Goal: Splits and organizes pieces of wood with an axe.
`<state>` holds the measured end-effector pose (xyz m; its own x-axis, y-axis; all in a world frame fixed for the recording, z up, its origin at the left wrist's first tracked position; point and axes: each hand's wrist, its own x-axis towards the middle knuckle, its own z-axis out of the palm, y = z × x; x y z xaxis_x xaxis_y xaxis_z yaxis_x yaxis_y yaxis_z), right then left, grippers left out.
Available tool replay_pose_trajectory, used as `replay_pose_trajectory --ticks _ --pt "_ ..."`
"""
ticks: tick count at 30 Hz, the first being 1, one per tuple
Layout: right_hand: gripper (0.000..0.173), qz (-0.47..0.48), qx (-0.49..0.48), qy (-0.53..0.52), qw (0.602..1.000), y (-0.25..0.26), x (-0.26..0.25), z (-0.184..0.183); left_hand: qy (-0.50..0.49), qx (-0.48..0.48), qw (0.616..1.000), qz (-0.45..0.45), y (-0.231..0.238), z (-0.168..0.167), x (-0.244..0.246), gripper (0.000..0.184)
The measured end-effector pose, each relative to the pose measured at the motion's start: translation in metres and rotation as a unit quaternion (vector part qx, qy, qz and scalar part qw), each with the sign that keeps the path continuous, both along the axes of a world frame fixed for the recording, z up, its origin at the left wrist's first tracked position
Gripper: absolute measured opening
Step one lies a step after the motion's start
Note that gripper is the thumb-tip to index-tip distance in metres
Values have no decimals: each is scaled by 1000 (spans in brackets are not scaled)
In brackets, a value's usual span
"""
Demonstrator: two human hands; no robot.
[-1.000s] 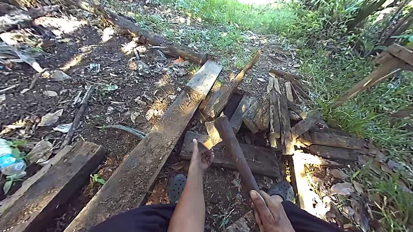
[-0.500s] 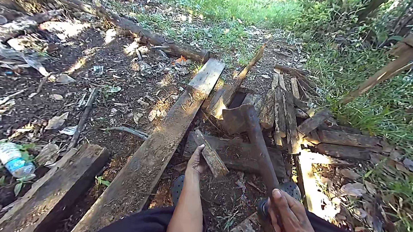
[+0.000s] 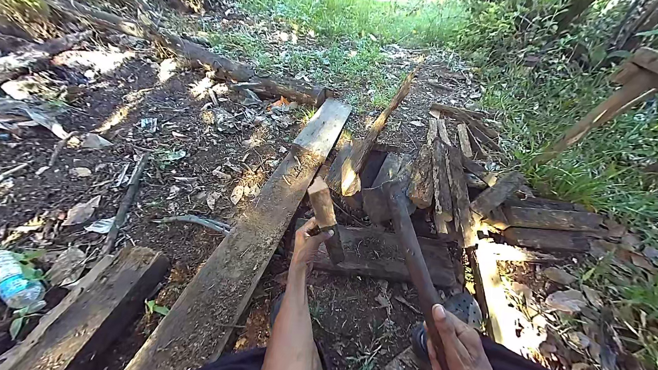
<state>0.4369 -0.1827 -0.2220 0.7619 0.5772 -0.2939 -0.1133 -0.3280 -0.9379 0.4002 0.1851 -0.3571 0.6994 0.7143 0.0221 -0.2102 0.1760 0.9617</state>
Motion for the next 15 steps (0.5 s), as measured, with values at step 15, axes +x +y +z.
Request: replay_pose_trajectory --ticks 15 --pt "68 39 39 -137 989 28 -14 11 10 43 976 -213 10 0 -3 46"
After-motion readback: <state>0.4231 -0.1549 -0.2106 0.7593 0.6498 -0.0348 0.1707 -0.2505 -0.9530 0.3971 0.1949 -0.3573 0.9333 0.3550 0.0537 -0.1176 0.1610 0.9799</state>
